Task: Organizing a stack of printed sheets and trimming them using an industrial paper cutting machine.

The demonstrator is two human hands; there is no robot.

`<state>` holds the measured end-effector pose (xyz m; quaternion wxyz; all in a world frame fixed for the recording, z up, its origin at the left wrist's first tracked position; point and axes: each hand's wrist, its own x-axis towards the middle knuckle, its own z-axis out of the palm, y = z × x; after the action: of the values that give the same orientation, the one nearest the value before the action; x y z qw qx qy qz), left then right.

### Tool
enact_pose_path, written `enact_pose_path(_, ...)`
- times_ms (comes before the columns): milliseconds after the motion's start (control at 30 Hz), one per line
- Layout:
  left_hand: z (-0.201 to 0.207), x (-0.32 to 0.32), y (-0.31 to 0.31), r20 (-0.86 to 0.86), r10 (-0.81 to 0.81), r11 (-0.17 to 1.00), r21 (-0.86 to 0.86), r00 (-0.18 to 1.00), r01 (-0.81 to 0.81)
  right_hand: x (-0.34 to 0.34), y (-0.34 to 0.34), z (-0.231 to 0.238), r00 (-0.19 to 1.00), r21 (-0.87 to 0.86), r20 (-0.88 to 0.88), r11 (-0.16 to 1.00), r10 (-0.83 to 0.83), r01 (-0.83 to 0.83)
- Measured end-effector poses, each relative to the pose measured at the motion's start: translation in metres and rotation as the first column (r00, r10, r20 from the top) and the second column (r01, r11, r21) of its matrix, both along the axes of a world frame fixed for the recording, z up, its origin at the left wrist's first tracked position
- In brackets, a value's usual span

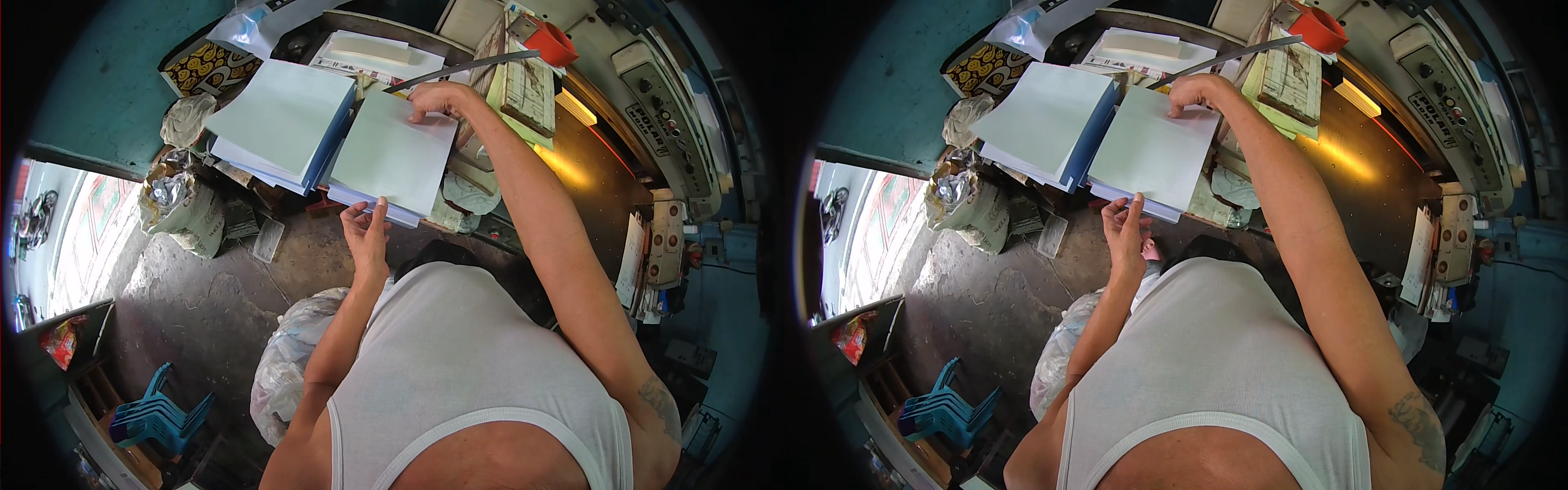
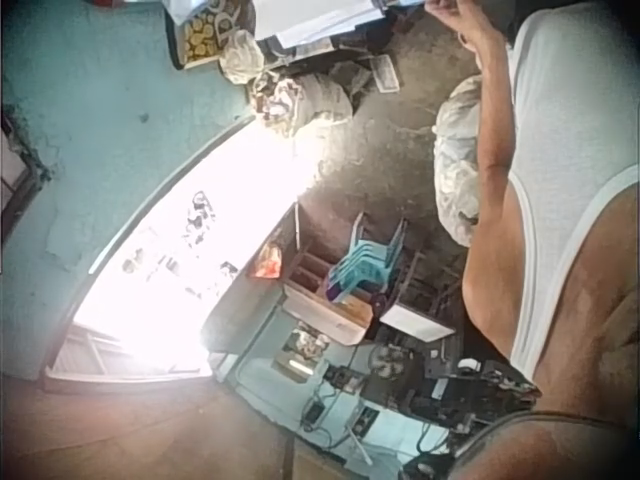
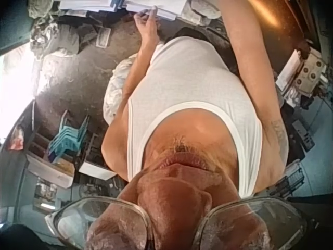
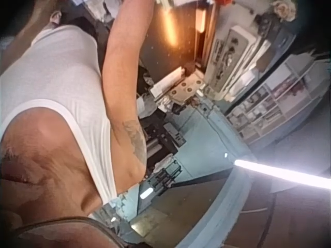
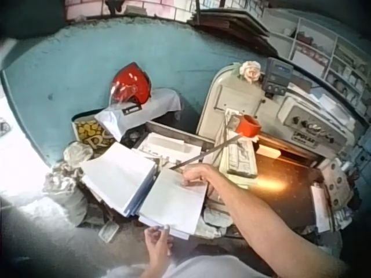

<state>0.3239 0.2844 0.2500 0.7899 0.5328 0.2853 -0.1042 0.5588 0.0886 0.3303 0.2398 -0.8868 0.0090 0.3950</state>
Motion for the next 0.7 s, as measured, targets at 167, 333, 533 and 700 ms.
enact_pose_path(167, -0.003, -0.002, 0.000, 0.019, 0.020, 1.000, 0.021, 1.000, -0.020, 0.006, -0.005, -0.011, 0.991, 0.111, -0.048, 0.985, -0.128, 0.132)
enact_pose_path(333, -0.008, -0.006, 0.000, 0.049, 0.007, 1.000, 0.012, 0.999, -0.008, -0.001, -0.005, 0.007, 0.985, 0.210, -0.012, 0.963, -0.170, 0.169)
enact_pose_path(533, -0.010, -0.012, 0.006, 0.084, 0.041, 0.999, -0.028, 0.996, -0.039, -0.009, 0.014, 0.031, 0.995, 0.113, 0.068, 0.991, -0.075, 0.068)
enact_pose_path(700, -0.019, -0.015, 0.007, 0.143, 0.043, 0.992, -0.122, 0.989, -0.026, -0.017, 0.016, 0.049, 0.998, 0.035, -0.049, 0.999, -0.037, 0.038)
